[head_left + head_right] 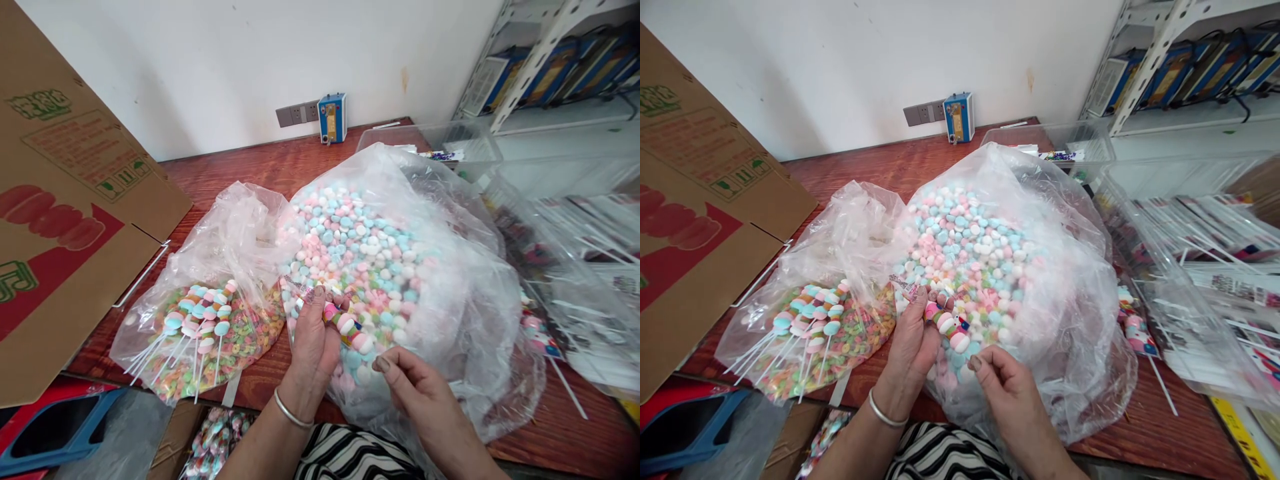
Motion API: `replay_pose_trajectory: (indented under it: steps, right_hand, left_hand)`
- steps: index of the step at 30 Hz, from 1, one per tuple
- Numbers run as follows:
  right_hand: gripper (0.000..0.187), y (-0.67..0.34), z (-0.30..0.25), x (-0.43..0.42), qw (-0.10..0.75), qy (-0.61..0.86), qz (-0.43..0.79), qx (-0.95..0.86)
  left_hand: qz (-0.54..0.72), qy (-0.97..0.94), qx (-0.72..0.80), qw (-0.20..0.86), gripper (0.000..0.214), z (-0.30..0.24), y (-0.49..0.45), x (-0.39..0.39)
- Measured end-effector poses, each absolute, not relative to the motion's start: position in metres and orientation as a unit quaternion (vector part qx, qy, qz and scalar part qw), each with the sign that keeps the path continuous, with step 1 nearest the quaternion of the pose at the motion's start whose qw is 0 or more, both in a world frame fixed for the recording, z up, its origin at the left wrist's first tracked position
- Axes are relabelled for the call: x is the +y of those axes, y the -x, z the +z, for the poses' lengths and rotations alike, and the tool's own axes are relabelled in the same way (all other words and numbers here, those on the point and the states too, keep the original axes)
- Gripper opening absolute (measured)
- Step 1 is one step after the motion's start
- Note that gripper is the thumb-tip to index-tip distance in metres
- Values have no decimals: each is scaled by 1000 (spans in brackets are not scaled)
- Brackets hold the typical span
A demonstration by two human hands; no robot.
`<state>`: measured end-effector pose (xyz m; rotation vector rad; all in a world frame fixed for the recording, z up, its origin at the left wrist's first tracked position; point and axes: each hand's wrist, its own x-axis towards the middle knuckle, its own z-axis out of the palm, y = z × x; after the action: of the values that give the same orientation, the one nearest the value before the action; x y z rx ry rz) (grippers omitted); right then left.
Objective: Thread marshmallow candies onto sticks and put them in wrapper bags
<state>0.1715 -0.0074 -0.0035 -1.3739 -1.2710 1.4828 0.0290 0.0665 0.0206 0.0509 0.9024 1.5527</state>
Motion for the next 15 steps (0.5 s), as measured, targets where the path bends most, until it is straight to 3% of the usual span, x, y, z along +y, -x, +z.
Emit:
replay_pose_trajectory:
  steps: [5, 8, 11, 15]
  right_hand:
    - [15, -178, -6, -10, 372, 463, 128, -794]
    - [21, -180, -8, -10, 342, 415, 42, -842]
    - [19, -177, -4, -5, 366, 480, 205, -770]
    - [37, -174, 4, 3, 365, 515, 651, -421]
  left_hand:
    - [663, 17, 434, 610, 14, 22, -34, 68]
    - [664, 30, 434, 608, 14, 20, -35, 69]
    - [667, 17, 412, 620, 15, 17, -34, 69]
    - [647, -5, 333, 685, 15, 17, -29, 66]
